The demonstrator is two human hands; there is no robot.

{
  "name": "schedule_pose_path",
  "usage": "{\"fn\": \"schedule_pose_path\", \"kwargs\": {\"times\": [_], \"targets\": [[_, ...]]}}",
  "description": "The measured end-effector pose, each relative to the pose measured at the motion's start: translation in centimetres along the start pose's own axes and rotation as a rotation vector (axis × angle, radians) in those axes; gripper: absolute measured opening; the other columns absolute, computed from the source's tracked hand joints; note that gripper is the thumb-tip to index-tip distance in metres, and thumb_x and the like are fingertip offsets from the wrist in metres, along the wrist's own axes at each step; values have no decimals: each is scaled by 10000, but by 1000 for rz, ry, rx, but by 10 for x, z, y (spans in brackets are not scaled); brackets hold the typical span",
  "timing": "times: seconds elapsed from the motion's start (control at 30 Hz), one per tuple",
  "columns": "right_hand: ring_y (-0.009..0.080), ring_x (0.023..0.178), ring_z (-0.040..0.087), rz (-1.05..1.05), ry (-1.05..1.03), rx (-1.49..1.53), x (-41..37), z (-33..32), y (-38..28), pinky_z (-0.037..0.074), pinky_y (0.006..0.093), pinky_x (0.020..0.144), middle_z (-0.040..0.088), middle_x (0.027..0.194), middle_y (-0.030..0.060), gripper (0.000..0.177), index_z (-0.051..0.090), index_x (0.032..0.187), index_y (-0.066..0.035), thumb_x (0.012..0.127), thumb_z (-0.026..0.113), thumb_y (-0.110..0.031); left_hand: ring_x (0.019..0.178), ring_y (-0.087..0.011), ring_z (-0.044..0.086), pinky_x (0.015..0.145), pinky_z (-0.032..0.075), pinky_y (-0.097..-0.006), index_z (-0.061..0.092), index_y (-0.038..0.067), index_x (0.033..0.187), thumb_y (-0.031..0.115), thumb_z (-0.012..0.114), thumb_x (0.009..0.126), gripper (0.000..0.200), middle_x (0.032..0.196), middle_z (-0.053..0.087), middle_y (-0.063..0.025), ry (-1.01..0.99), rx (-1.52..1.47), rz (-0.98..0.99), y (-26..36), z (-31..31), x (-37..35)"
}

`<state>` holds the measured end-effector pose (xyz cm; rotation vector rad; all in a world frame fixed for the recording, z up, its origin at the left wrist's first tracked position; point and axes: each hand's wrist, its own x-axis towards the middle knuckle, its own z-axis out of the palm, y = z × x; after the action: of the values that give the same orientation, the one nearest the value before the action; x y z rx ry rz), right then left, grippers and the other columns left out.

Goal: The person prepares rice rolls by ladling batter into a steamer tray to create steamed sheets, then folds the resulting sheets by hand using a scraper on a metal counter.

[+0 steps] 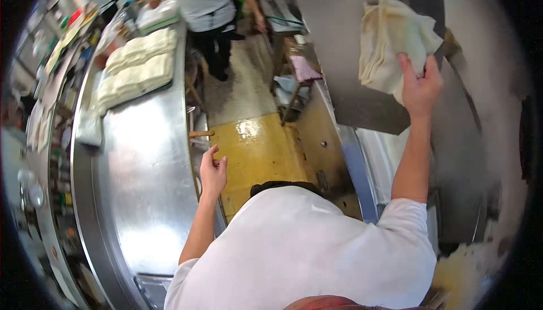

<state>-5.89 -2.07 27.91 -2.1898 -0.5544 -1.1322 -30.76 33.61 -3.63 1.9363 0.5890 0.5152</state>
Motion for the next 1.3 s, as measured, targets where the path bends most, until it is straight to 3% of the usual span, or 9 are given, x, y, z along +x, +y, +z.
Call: {"fn": "schedule_pose_path", "kwargs": {"times": [0.03, 0.17, 0.4, 0.6, 0.67, 0.77, 1.0, 1.23, 1.3], "targets": [[245, 630, 601, -66, -44, 66, 1, 17, -19, 466, 366, 610, 591, 704, 149, 331, 558, 786, -12, 833, 819, -210, 775, -127, 592, 735, 506, -289, 553, 5, 1332, 26, 666, 913, 435, 1211, 655, -96, 44, 5, -6, -3, -11, -4], [397, 651, 559, -269, -225, 251, 4, 87, -82, 471, 399, 606, 578, 720, 182, 330, 547, 791, -11, 811, 815, -203, 751, -109, 592, 709, 510, -277, 556, 3, 1331, 29, 659, 923, 422, 1239, 654, -93, 227, -69, -96, -8, -47, -32], [398, 702, 613, -532, -556, 423, -26, 234, -191, 475, 445, 616, 567, 703, 180, 301, 558, 800, -42, 781, 809, -209, 713, -133, 598, 659, 514, -289, 575, -1, 1292, 15, 674, 897, 407, 1190, 660, -107, 572, -82, -309, -35, -63, -87], [427, 796, 646, -663, -900, 675, -105, 376, -261, 498, 504, 700, 648, 778, 203, 283, 602, 840, -57, 800, 766, -285, 756, -114, 626, 676, 517, -277, 555, -1, 1337, 28, 655, 920, 430, 1243, 662, -116, 791, 22, -481, -25, -58, -123], [436, 840, 657, -660, -1137, 651, -130, 410, -283, 508, 517, 741, 684, 843, 211, 287, 622, 862, -53, 808, 741, -307, 760, -114, 627, 675, 516, -276, 553, -1, 1342, 30, 653, 922, 432, 1239, 662, -114, 860, 52, -515, -24, -54, -130], [438, 876, 664, -719, -1258, 650, -166, 463, -313, 517, 516, 789, 695, 877, 220, 291, 649, 900, -54, 817, 712, -325, 766, -115, 628, 673, 516, -271, 549, -4, 1347, 36, 650, 927, 434, 1231, 662, -111, 973, 68, -585, -22, -43, -139], [426, 972, 666, -748, -1435, 723, -205, 534, -374, 515, 502, 865, 702, 988, 240, 325, 686, 988, -54, 794, 691, -315, 790, -118, 647, 673, 522, -263, 541, -9, 1355, 50, 652, 933, 441, 1247, 651, -109, 1208, 41, -752, 9, -9, -137], [425, 1006, 662, -761, -1499, 717, -221, 581, -418, 514, 496, 872, 699, 1049, 247, 381, 686, 1007, -50, 773, 723, -348, 771, -114, 618, 666, 503, -265, 548, -9, 1345, 32, 667, 918, 445, 1241, 650, -123, 1325, 23, -825, 12, 13, -134], [420, 1008, 665, -760, -1498, 703, -219, 583, -427, 515, 492, 876, 700, 1053, 248, 391, 689, 1010, -46, 773, 727, -355, 820, -138, 679, 694, 535, -260, 519, -14, 1367, 42, 641, 944, 444, 1268, 645, -126, 1299, 52, -834, 14, 13, -128]]}}
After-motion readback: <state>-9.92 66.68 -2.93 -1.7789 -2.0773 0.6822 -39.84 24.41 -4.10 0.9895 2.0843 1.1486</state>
